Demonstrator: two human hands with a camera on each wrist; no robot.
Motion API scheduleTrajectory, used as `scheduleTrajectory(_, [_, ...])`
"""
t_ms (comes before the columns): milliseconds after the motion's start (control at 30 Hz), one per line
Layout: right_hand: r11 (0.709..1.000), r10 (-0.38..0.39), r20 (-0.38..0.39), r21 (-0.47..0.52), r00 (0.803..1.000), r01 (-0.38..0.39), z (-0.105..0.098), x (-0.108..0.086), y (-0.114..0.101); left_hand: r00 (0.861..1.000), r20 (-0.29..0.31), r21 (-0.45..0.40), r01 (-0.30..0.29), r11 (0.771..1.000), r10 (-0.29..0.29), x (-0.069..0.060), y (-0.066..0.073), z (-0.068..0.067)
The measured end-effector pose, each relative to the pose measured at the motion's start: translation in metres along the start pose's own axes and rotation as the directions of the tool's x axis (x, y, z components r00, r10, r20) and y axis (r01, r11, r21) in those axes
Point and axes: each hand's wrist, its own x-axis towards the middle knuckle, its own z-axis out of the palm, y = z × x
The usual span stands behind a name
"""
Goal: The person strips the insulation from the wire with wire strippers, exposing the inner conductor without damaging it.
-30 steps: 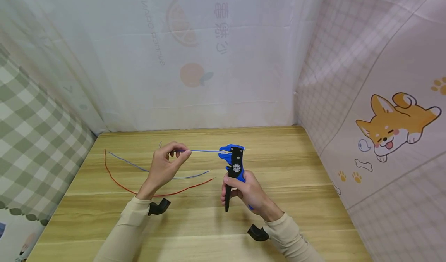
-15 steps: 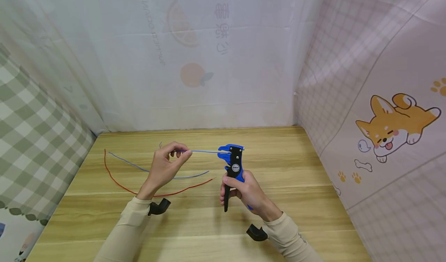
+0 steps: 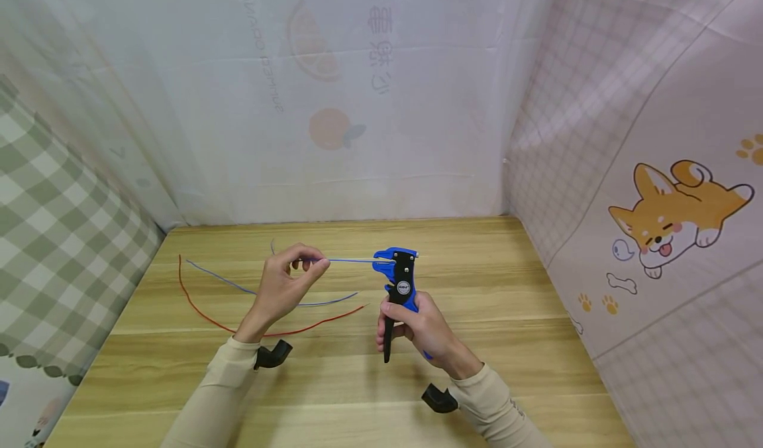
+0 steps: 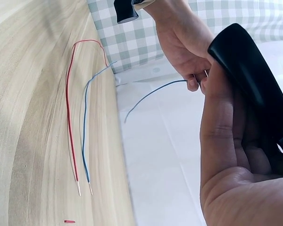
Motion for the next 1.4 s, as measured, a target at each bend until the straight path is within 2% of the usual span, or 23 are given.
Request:
scheduleTrajectory(233, [1.000,0.015,-0.010,-0.004,1.000,-0.015,-0.0005,0.0005,-0.0008,1.000,0.004,-0.004,-0.011,1.000,0.011,0.0003,-0.0004,0.0001])
scheduleTrajectory(467, [1.000,-0.014,-0.010,-0.023,1.000,0.014,0.0003,-0.0005,-0.0015,1.000,0.011,-0.017,-0.010,1.000,0.010,0.0000,-0.0018,0.0003])
scheduleTrajectory(1133, [0.998,0.001,-0.073,-0.065,0.997,-0.006,0.0038,-0.0007,-0.0005,0.999,0.007,-0.026,-0.032,0.999,0.032,0.0001,-0.0008,0.0015])
scheduleTrajectory(1400, [0.998,-0.004,-0.090,-0.065,0.996,-0.002,0.0061,0.0007,-0.0002,1.000,0.019,-0.019,-0.013,1.000,0.013,-0.0002,0.0009,0.0006])
